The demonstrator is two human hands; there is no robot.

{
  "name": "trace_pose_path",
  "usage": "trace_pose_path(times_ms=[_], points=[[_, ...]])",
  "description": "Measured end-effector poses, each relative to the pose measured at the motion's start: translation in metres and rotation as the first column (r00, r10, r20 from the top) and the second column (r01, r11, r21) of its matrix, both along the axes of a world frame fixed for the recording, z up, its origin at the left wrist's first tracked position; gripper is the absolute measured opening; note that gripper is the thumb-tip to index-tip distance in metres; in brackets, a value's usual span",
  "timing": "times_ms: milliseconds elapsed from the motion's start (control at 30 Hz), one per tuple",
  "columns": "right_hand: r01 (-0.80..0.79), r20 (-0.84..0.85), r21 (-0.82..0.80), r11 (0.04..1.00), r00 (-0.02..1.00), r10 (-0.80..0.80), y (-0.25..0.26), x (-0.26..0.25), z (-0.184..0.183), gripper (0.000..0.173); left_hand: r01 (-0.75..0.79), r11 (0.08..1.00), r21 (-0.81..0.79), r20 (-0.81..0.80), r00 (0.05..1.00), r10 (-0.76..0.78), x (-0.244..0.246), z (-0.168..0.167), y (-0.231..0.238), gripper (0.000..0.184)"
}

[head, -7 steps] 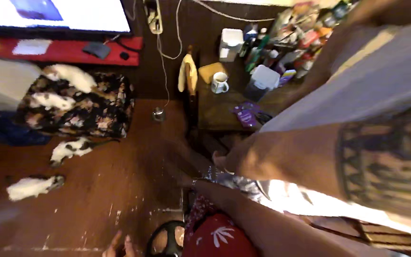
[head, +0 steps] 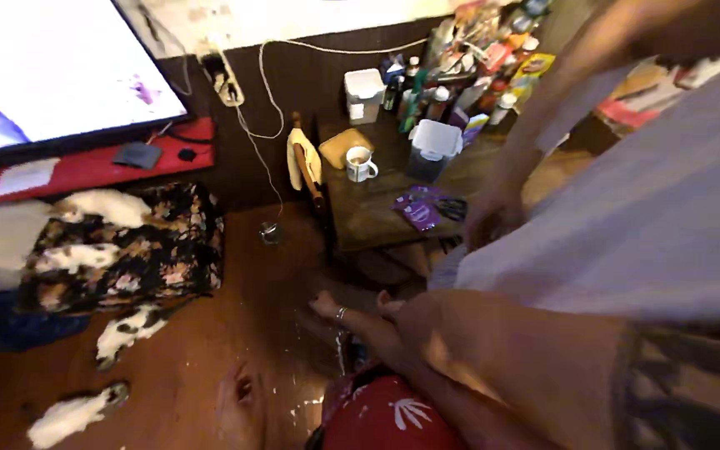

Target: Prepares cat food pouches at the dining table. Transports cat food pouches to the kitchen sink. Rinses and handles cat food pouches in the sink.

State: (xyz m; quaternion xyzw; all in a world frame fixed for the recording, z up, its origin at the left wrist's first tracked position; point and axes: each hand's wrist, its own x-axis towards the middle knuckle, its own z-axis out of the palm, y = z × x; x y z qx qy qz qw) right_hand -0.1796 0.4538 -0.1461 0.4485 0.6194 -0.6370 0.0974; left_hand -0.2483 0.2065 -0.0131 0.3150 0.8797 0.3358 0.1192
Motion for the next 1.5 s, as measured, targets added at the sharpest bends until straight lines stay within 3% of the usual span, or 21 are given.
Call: trace_pose_path(times_ms=[33, 100, 200, 333, 400, 567, 667, 867, 1033, 1133, 1267, 1400, 1500], points=[[0.051, -0.020, -0.024, 0.998, 0.998, -0.052, 0.006, -0.006, -0.033, 0.042, 0.069, 0.997, -0.016, 0.027, 0.997, -0.069, -0.009, -0.005, 0.021, 0.038], [0.141, -0.032, -0.079, 0.987, 0.989, -0.144, 0.022, -0.005, -0.055, 0.040, 0.230, 0.973, -0.024, 0.026, 0.973, -0.230, -0.023, -0.019, 0.063, 0.037], [0.302, 0.008, -0.110, 0.947, 0.953, -0.303, 0.043, 0.020, -0.059, 0.043, 0.465, 0.882, -0.068, 0.025, 0.885, -0.465, -0.035, -0.033, 0.114, 0.038], [0.571, 0.014, -0.071, 0.818, 0.821, -0.571, 0.071, 0.060, -0.055, 0.045, 0.636, 0.751, -0.179, 0.126, 0.771, -0.624, -0.056, -0.042, 0.175, 0.039], [0.704, 0.005, -0.078, 0.706, 0.708, -0.706, 0.080, 0.084, -0.050, 0.044, 0.708, 0.667, -0.232, 0.181, 0.705, -0.685, -0.071, -0.047, 0.203, 0.040], [0.961, 0.018, -0.055, 0.271, 0.273, -0.962, 0.074, 0.138, -0.056, 0.039, 0.830, 0.491, -0.265, 0.269, 0.553, -0.789, -0.103, -0.056, 0.272, 0.040], [0.976, 0.046, 0.046, 0.211, 0.209, -0.977, 0.051, 0.151, -0.062, 0.038, 0.859, 0.406, -0.310, 0.347, 0.500, -0.793, -0.106, -0.064, 0.306, 0.040], [0.935, 0.088, 0.208, 0.289, 0.276, -0.957, 0.075, 0.158, -0.044, 0.034, 0.923, 0.316, -0.218, 0.469, 0.383, -0.796, -0.069, -0.088, 0.363, 0.040], [0.836, 0.060, 0.426, 0.347, 0.357, -0.932, 0.140, 0.185, -0.030, 0.029, 0.936, 0.331, -0.120, 0.543, 0.341, -0.768, -0.026, -0.099, 0.403, 0.038], [0.718, 0.030, 0.593, 0.365, 0.434, -0.901, 0.189, 0.212, -0.025, 0.030, 0.923, 0.372, -0.101, 0.633, 0.347, -0.692, 0.001, -0.106, 0.424, 0.037], [0.552, -0.015, 0.760, 0.344, 0.544, -0.839, 0.261, 0.249, -0.022, 0.033, 0.881, 0.435, -0.188, 0.745, 0.416, -0.521, 0.046, -0.111, 0.457, 0.043], [0.427, 0.101, 0.740, 0.521, 0.694, -0.713, 0.319, 0.284, -0.035, 0.049, 0.785, 0.585, -0.203, 0.823, 0.460, -0.333, 0.094, -0.122, 0.491, 0.043], [0.329, 0.152, 0.731, 0.597, 0.775, -0.613, 0.328, 0.295, -0.041, 0.053, 0.690, 0.692, -0.211, 0.857, 0.471, -0.208, 0.122, -0.125, 0.511, 0.040]])
